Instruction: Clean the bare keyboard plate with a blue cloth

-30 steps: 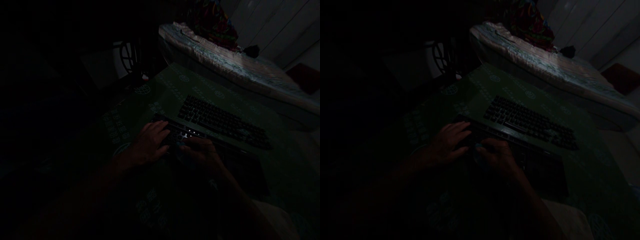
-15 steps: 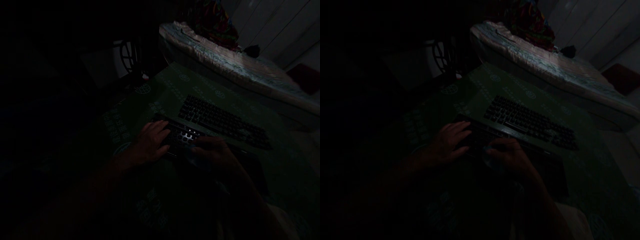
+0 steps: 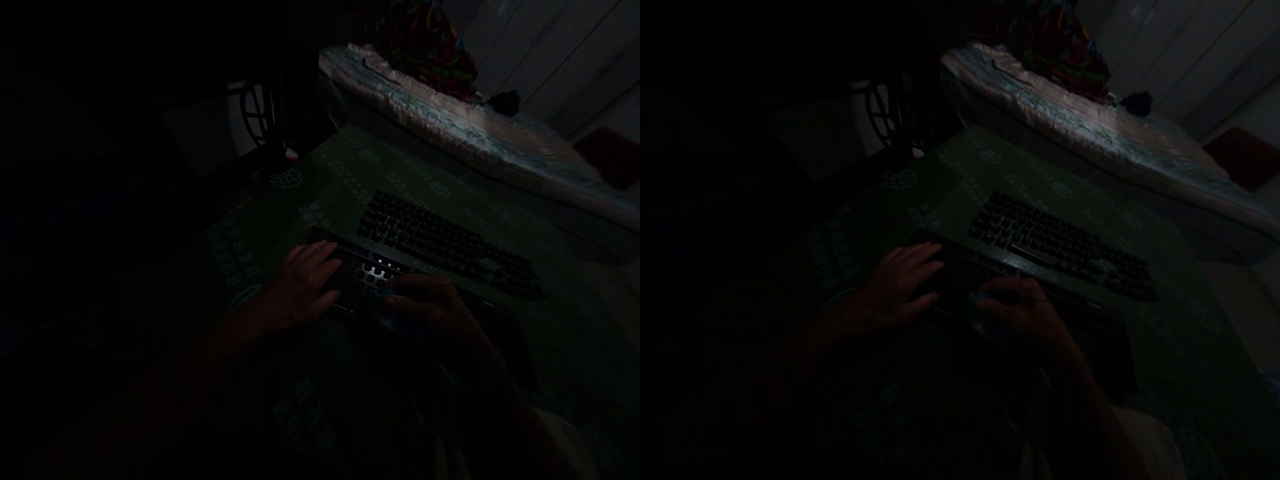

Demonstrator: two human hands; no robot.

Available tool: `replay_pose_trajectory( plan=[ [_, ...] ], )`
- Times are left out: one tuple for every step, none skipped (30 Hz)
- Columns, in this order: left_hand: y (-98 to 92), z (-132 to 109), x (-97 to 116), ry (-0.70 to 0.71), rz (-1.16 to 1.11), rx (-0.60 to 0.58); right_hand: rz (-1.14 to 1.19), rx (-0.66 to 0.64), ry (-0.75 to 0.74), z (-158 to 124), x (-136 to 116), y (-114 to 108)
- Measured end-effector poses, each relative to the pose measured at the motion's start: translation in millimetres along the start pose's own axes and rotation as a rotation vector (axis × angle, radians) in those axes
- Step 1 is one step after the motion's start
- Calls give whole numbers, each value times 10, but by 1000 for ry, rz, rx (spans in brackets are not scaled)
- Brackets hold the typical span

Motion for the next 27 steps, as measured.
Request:
replay_pose_trajectory(
  plan=[
    [1, 2, 0, -2, 5, -1, 4, -6, -21, 11, -20, 46],
    [3, 4, -1, -3, 10, -2, 10, -14, -50, 23, -43, 99],
    [6, 6, -6, -6, 14, -3, 18, -22, -80, 34, -64, 149],
    [11, 7, -10, -8, 15, -6, 27, -42, -97, 41, -74, 200],
    [17, 9, -15, -8, 16, -10, 34, -68, -101, 42, -73, 242],
    [22, 9, -18, -8, 14, -14, 40, -89, -95, 40, -65, 263],
    [23, 8, -19, -4, 10, -15, 43, -107, -79, 34, -53, 268],
    [23, 7, -20, -1, 6, -14, 45, -108, -56, 29, -37, 248],
    [21, 5, -20, 1, 3, -11, 48, -81, -31, 26, -21, 203],
    [18, 3, -21, 2, 0, -8, 50, -37, -7, 24, -5, 147],
    [15, 1, -19, 3, -1, -6, 53, 18, 11, 24, 10, 93],
    [15, 0, -17, 4, 0, -7, 56, 74, 21, 25, 23, 50],
    [14, 0, -16, 2, 3, -8, 60, 123, 21, 28, 34, 28],
    [15, 1, -16, -3, 6, -12, 65, 153, 7, 34, 40, 32],
    [17, 3, -16, -7, 9, -16, 69, 157, -18, 45, 42, 65],
    [17, 5, -16, -11, 11, -19, 74, 138, -45, 58, 43, 119],
    [16, 8, -15, -14, 13, -19, 77, 113, -75, 68, 44, 174],
    [13, 9, -14, -14, 15, -17, 77, 86, -99, 74, 48, 225],
    [11, 10, -12, -12, 16, -14, 72, 62, -117, 77, 53, 264],
    [8, 10, -11, -9, 16, -11, 62, 48, -135, 76, 56, 286],
    [5, 10, -10, -6, 15, -6, 41, 39, -155, 73, 50, 297],
    [5, 10, -10, -2, 15, -4, 10, 26, -181, 69, 34, 306],
    [6, 10, -11, 1, 14, -1, -30, 5, -215, 64, 6, 319],
    [6, 9, -14, 3, 15, 2, -73, -23, -250, 59, -27, 339],
    [8, 9, -16, 7, 17, 6, -113, -53, -280, 53, -60, 360],
    [10, 8, -20, 9, 20, 11, -143, -86, -293, 47, -83, 383],
    [12, 7, -23, 11, 22, 14, -155, -120, -288, 43, -95, 403]
  ],
)
Point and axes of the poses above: each hand's wrist, its own z-axis towards the middle knuckle, its own y-axis out of the palm, x = y × z, the point moved 9 cm from there along z, towards the middle knuckle, and after that the axes turned 12 degrees about -y, right-handed, at the moved point
